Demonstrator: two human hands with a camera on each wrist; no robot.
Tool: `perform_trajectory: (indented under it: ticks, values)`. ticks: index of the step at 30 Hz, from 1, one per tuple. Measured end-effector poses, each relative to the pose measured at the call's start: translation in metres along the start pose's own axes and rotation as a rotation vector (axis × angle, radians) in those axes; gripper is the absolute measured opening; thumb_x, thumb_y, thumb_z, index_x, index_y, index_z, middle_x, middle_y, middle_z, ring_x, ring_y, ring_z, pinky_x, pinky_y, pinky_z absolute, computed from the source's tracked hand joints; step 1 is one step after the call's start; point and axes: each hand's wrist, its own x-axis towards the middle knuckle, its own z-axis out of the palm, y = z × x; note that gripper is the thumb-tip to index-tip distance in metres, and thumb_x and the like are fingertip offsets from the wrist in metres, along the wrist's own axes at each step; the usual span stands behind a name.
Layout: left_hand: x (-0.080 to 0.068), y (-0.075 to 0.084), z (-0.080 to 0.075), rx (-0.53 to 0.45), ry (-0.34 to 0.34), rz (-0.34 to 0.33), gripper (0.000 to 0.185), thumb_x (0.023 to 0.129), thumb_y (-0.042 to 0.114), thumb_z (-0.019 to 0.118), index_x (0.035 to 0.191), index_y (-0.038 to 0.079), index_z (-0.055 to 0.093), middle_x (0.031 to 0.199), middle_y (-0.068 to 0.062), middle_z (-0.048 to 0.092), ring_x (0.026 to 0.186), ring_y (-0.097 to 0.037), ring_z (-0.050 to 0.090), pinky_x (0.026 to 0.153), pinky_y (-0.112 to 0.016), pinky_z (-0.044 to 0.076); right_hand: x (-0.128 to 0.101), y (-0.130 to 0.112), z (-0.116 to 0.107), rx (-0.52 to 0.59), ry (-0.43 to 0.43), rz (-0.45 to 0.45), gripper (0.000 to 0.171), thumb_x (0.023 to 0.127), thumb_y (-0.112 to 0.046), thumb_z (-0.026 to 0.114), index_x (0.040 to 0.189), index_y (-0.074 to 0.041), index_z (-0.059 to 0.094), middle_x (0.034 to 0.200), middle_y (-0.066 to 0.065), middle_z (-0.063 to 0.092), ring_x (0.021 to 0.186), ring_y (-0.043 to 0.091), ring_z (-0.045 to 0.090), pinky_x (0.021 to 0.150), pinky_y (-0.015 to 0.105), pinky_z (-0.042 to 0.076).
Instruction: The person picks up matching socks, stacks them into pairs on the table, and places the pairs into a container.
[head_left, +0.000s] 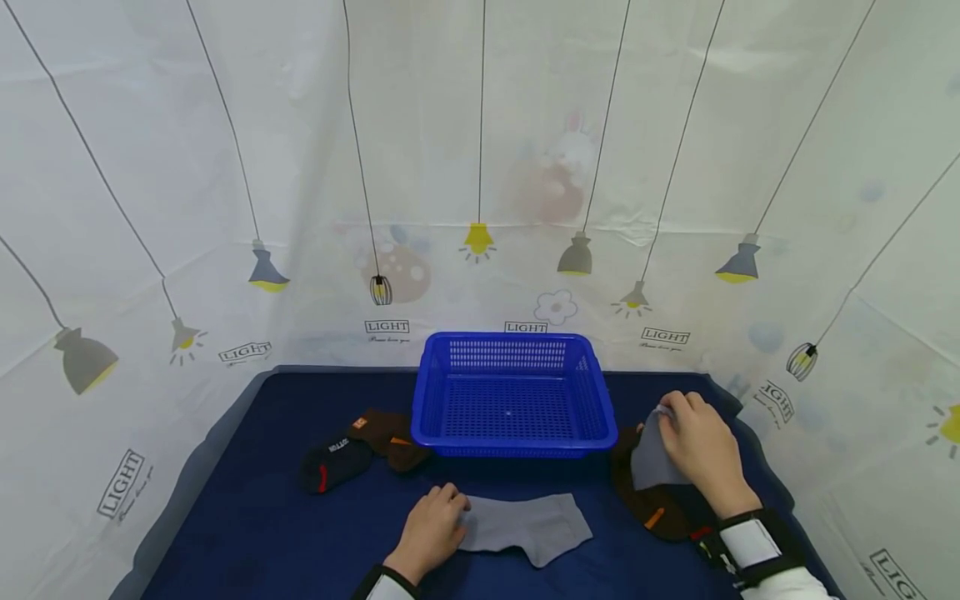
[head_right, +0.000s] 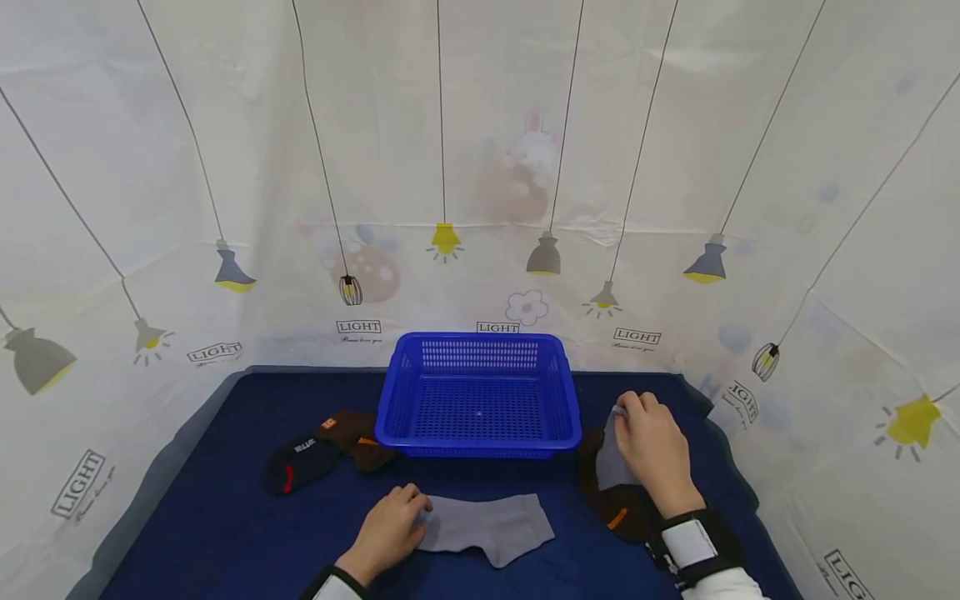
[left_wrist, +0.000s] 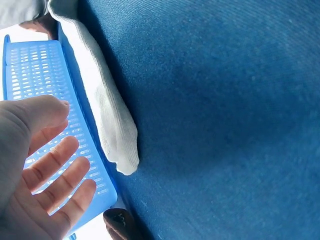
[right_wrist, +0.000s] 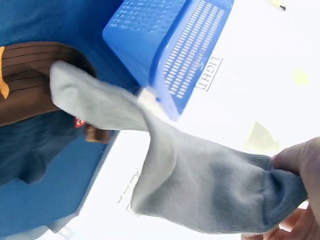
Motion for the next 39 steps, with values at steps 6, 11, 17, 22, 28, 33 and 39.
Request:
perform_trajectory:
  ticks: [6, 11, 17, 22, 28, 33, 39]
  values:
    - [0.0, 0.001, -0.001, -0.025, -0.038, -0.014, 0.023, 0.078, 0.012, 0.087, 0.096, 0.012, 0.072, 0.086, 0.003, 0.054, 0.077, -0.015, 0.054, 0.067, -0.031, 0.048, -0.002, -0.014, 0.001, -0.014, -0.024, -0.038, 0.016, 0.085, 0.001, 0.075, 0.097, 0.001, 0.065, 0.083, 0.014, 0.059, 0.061, 0.026, 0.055, 0.05, 0.044, 0.047]
    - [-0.001, 0.001, -0.001, -0.033, -0.057, -0.023, 0.023, 0.079, 0.012, 0.086, 0.096, 0.012, 0.072, 0.086, 0.004, 0.053, 0.077, -0.015, 0.053, 0.067, -0.031, 0.047, -0.008, -0.03, 0.007, -0.009, -0.048, -0.078, 0.017, 0.084, 0.001, 0.077, 0.096, -0.001, 0.065, 0.083, 0.011, 0.058, 0.063, 0.023, 0.056, 0.052, 0.04, 0.048]
    - [-0.002, -0.001, 0.001, -0.033, -0.058, -0.025, 0.022, 0.079, 0.012, 0.086, 0.096, 0.013, 0.071, 0.085, 0.004, 0.053, 0.076, -0.014, 0.052, 0.067, -0.031, 0.047, -0.008, -0.054, 0.014, 0.005, -0.105, -0.106, 0.015, 0.086, -0.002, 0.077, 0.097, -0.002, 0.066, 0.082, 0.008, 0.057, 0.064, 0.019, 0.054, 0.053, 0.035, 0.047]
    - [-0.003, -0.001, 0.002, -0.034, -0.055, -0.026, 0.022, 0.079, 0.011, 0.086, 0.096, 0.013, 0.071, 0.085, 0.004, 0.053, 0.076, -0.015, 0.052, 0.067, -0.031, 0.047, -0.006, -0.074, 0.022, 0.022, -0.113, -0.157, 0.015, 0.085, -0.002, 0.078, 0.095, -0.004, 0.066, 0.08, 0.005, 0.056, 0.063, 0.016, 0.05, 0.051, 0.03, 0.045]
    - [-0.005, -0.003, 0.001, -0.023, -0.061, -0.039, 0.022, 0.079, 0.013, 0.086, 0.096, 0.013, 0.071, 0.086, 0.004, 0.053, 0.077, -0.014, 0.053, 0.068, -0.031, 0.048, -0.002, -0.098, 0.034, 0.046, -0.128, -0.256, 0.016, 0.084, -0.002, 0.079, 0.093, -0.005, 0.066, 0.079, 0.003, 0.055, 0.064, 0.015, 0.05, 0.051, 0.026, 0.044]
    - [-0.007, -0.005, -0.001, -0.015, -0.068, -0.053, 0.022, 0.08, 0.013, 0.086, 0.097, 0.013, 0.072, 0.087, 0.004, 0.054, 0.078, -0.014, 0.053, 0.069, -0.031, 0.048, 0.001, -0.119, 0.045, 0.08, -0.123, -0.348, 0.019, 0.083, -0.002, 0.081, 0.091, -0.007, 0.065, 0.078, 0.0, 0.054, 0.063, 0.013, 0.049, 0.05, 0.023, 0.042]
    - [-0.011, -0.01, -0.003, 0.003, -0.036, -0.048, 0.022, 0.079, 0.013, 0.086, 0.096, 0.013, 0.072, 0.087, 0.003, 0.054, 0.078, -0.016, 0.054, 0.068, -0.032, 0.048, 0.005, -0.145, 0.055, 0.115, -0.142, -0.42, 0.016, 0.087, -0.005, 0.079, 0.094, -0.007, 0.065, 0.077, -0.001, 0.051, 0.061, 0.01, 0.046, 0.048, 0.02, 0.039]
